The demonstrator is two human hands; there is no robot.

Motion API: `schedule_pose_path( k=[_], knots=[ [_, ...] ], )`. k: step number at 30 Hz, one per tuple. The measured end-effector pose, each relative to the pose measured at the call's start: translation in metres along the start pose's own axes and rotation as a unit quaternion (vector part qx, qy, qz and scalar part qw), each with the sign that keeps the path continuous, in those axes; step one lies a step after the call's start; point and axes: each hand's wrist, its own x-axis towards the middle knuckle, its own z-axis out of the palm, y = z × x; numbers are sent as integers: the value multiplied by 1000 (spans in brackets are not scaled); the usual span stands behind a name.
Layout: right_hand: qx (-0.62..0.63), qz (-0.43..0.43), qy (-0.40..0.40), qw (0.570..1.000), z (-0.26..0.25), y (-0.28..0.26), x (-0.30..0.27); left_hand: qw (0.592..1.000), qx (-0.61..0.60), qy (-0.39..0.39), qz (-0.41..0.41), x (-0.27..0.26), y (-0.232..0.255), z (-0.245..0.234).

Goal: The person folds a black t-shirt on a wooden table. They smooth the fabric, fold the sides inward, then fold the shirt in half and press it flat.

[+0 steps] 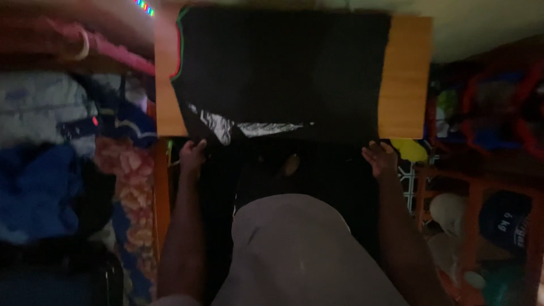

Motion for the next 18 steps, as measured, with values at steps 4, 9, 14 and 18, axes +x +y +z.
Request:
schedule_pose_path(
  k=[4, 9, 14, 18],
  knots=[
    [-47, -69, 0, 996, -3, -10, -10, 1000, -9, -11, -3, -14, 8, -12],
    [63, -93, -11, 994, -6, -20, -26, 1000, 11, -10, -5, -43, 50, -4],
    [-56, -124, 4, 991, -9, -14, -32, 998, -5, -50, 23, -66, 62, -8],
    [61, -82, -13, 995, -22, -7, -43, 999, 36, -33, -7, -65, 41, -18]
  ],
)
